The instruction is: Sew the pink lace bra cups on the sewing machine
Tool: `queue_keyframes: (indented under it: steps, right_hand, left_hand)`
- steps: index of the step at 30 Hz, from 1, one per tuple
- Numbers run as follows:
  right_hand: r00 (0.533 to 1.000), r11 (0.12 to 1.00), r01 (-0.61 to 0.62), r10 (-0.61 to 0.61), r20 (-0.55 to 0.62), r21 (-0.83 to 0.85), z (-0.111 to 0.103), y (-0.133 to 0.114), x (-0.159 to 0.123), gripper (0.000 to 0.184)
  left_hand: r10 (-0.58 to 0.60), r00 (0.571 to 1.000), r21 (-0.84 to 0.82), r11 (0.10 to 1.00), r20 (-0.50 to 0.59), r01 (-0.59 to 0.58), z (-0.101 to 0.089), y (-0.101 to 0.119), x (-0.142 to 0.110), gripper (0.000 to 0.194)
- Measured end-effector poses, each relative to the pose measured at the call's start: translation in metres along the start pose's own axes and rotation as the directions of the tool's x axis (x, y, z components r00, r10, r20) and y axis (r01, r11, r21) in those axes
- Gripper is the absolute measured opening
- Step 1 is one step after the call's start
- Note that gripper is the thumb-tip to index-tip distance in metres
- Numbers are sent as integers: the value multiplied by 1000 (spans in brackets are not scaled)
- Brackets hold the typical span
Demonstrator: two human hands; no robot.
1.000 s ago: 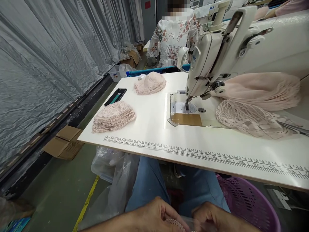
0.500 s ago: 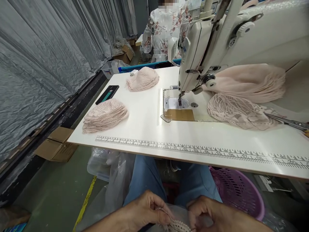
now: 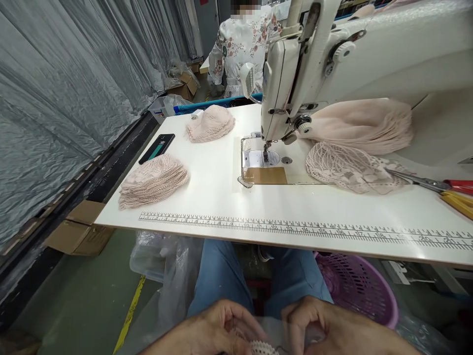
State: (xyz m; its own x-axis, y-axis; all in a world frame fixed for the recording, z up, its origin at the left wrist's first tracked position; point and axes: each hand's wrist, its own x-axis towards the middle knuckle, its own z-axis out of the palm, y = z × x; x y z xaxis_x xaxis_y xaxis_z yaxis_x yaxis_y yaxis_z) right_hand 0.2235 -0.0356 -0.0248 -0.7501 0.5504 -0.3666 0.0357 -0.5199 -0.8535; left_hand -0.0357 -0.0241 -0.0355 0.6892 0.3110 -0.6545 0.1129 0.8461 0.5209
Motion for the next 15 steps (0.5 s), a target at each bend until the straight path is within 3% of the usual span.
queue_keyframes:
  steps: [5,10,15]
  right_hand:
    - [994,993,-106,106,6,51,0,6,-3,39]
    - [990,990,-137,138,-20,42,-4,13,-9,40]
    - [990,990,-139,140,-8,33,-3,8,-7,42]
  left_hand:
    - [-76,996,112,991,50,70,-2,-5,4,49]
    - [-91,993,68,994,71,86,-10,-8,2,62]
    - [-99,987,113,990,125,85,-6,1,1,68]
